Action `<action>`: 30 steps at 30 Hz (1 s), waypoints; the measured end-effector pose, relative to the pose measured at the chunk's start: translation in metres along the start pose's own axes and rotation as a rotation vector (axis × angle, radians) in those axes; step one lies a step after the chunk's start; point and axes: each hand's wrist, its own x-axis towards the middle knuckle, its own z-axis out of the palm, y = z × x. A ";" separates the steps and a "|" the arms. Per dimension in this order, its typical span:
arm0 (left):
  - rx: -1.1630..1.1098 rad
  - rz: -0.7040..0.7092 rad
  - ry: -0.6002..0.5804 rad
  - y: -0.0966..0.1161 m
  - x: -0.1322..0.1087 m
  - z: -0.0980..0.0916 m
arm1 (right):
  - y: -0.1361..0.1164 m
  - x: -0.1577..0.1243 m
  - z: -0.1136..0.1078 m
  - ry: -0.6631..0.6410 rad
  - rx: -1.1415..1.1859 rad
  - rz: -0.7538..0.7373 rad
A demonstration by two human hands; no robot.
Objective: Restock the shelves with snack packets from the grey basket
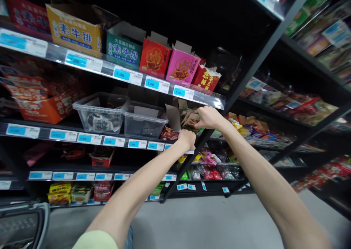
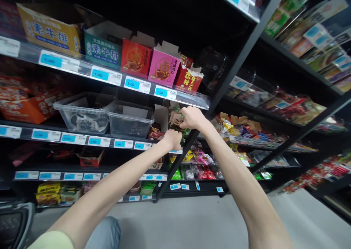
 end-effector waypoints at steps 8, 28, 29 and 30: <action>0.015 0.048 0.050 -0.003 -0.001 0.005 | 0.023 -0.011 0.012 -0.066 0.283 0.117; -0.341 -0.109 0.331 -0.054 0.002 -0.005 | 0.027 0.002 0.000 -0.162 0.216 0.001; -0.382 -0.120 0.288 -0.057 0.006 -0.007 | 0.027 0.002 0.002 -0.138 0.230 0.003; -0.422 -0.123 0.243 -0.059 0.010 -0.010 | 0.028 0.003 0.004 -0.102 0.249 0.008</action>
